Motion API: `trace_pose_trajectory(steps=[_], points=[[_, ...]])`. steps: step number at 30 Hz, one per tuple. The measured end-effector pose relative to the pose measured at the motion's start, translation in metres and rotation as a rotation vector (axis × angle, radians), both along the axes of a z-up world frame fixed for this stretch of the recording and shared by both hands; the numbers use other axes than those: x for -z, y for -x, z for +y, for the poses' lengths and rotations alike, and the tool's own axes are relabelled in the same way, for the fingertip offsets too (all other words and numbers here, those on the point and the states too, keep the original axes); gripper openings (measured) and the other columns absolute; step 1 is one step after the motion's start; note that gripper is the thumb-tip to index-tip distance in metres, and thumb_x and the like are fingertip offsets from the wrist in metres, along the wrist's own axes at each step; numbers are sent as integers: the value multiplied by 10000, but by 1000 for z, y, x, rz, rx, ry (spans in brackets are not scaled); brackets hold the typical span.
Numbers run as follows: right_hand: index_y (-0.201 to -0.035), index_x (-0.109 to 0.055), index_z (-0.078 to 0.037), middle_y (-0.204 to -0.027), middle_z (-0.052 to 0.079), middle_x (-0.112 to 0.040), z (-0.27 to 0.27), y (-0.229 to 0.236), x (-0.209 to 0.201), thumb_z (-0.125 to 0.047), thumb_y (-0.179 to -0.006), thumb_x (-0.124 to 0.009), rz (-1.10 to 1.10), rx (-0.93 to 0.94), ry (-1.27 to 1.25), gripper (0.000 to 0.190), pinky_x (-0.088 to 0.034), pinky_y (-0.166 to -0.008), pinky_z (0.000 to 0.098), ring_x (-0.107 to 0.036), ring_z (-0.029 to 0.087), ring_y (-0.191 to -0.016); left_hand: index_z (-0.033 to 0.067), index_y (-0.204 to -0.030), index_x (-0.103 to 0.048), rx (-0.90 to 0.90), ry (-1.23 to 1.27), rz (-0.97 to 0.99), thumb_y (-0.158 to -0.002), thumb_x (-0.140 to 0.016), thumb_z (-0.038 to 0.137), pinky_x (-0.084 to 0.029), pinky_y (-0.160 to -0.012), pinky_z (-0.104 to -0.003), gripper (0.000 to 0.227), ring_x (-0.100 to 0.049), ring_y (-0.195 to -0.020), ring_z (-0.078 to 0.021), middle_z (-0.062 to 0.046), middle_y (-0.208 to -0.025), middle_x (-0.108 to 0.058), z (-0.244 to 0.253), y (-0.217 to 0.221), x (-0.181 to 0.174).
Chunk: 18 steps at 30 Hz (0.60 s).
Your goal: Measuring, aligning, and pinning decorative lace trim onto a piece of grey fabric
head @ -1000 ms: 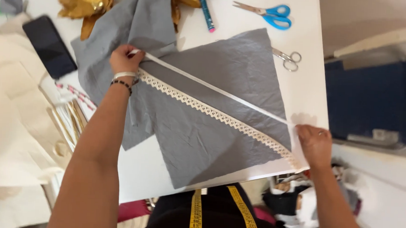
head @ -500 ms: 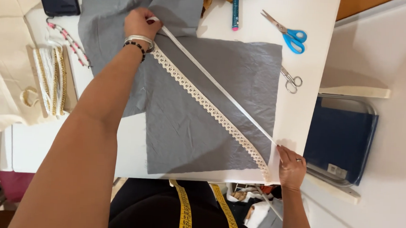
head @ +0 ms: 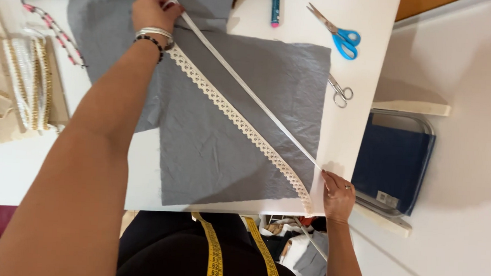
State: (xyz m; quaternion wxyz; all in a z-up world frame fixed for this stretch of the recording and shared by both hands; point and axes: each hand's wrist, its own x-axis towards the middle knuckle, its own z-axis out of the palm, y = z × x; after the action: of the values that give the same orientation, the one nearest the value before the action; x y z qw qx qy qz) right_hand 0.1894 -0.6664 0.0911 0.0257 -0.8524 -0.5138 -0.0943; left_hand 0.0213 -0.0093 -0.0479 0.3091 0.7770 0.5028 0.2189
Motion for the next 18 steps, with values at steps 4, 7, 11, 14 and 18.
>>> trace_pose_trajectory(steps=[4, 7, 11, 14, 18], points=[[-1032, -801, -219, -1073, -60, -774, 1, -1, 1, -7, -923, -738, 7, 8, -15, 246, -499, -837, 335, -724, 146, -903, 212, -812, -786, -20, -45, -46, -801, -935, 352, -547, -564, -440, 206, -735, -692, -228, 2, -768, -765, -2, -3, -7], [-1036, -807, -215, -1065, -54, -776, -1, 2, 2, -8, -914, -762, 23, 23, -12, 245, -502, -821, 342, -721, 158, -899, 198, -840, -809, -22, -46, -101, -798, -947, 299, -576, -598, -404, 176, -740, -733, -192, 12, -829, -784, -6, -2, -16], [-1045, -806, -220, -1086, -69, -778, 0, 4, 1, 14, -908, -744, 19, 44, -15, 278, -499, -828, 337, -724, 159, -911, 177, -838, -821, 21, -105, -166, -810, -965, 267, -598, -594, -373, 171, -756, -725, -148, 31, -811, -805, -2, -8, -16], [-1208, -756, -243, -1224, -41, -751, -24, -4, 16, -67, -769, -661, 142, 62, 87, 482, -483, -933, 367, -716, 172, -1069, 174, -1021, -771, 0, -237, -224, -766, -989, 348, -526, -759, -358, 378, -688, -803, -212, -18, -908, -735, 16, -20, 46], [-1134, -784, -212, -1170, -35, -769, -10, 3, 6, -32, -850, -666, 105, 38, -10, 357, -492, -887, 355, -732, 178, -1021, 224, -740, -675, 23, -96, -86, -757, -894, 355, -455, -554, -398, 255, -624, -591, -191, 34, -650, -665, -1, -21, -21]])
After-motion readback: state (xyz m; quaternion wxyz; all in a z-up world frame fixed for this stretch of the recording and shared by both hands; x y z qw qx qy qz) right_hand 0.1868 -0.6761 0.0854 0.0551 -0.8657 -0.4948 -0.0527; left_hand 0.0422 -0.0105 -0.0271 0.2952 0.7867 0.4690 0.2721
